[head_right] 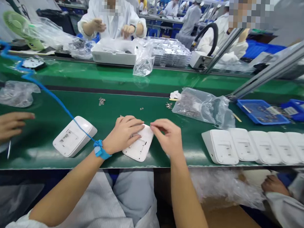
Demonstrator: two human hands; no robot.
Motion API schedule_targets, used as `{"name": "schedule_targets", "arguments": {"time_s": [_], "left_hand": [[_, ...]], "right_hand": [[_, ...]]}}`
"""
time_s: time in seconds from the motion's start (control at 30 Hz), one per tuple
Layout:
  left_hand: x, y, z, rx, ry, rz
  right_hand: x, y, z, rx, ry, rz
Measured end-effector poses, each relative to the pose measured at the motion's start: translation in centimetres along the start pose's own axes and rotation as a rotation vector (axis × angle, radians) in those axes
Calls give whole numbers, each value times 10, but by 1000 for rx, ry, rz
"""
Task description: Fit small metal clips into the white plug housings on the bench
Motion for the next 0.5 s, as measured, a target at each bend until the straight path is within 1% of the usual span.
{"name": "schedule_targets", "arguments": {"time_s": [0.1, 0.17, 0.23, 0.33, 0.4, 0.5], "left_hand": [[-2, -5, 7, -57, -105, 1], [-5, -5, 17, -96, -172, -11], [-9, -5, 25, -133, -216, -38], [-13, -6, 36, -186, -279, -78], [-15, -8, 44, -216, -329, -112], [-17, -11, 58, -263, -403, -158]], "right_hand": [[-22, -7, 27, -68, 136, 46], [-37, -7, 29, -85, 191, 147], [-47, 0, 16, -13, 199, 304], [-54, 19, -17, 154, 160, 484], [-55, 31, -40, 219, 131, 516], [-51, 53, -68, 278, 67, 496]]}}
Point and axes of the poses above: each hand's wrist, its own z-axis away from the middle knuckle, its own y-axis out of the palm, x = y × z, the point moved 6 cm from there along -z, towards the middle knuckle, and after that the axes turned 2 degrees about x, right-handed, at the moved point
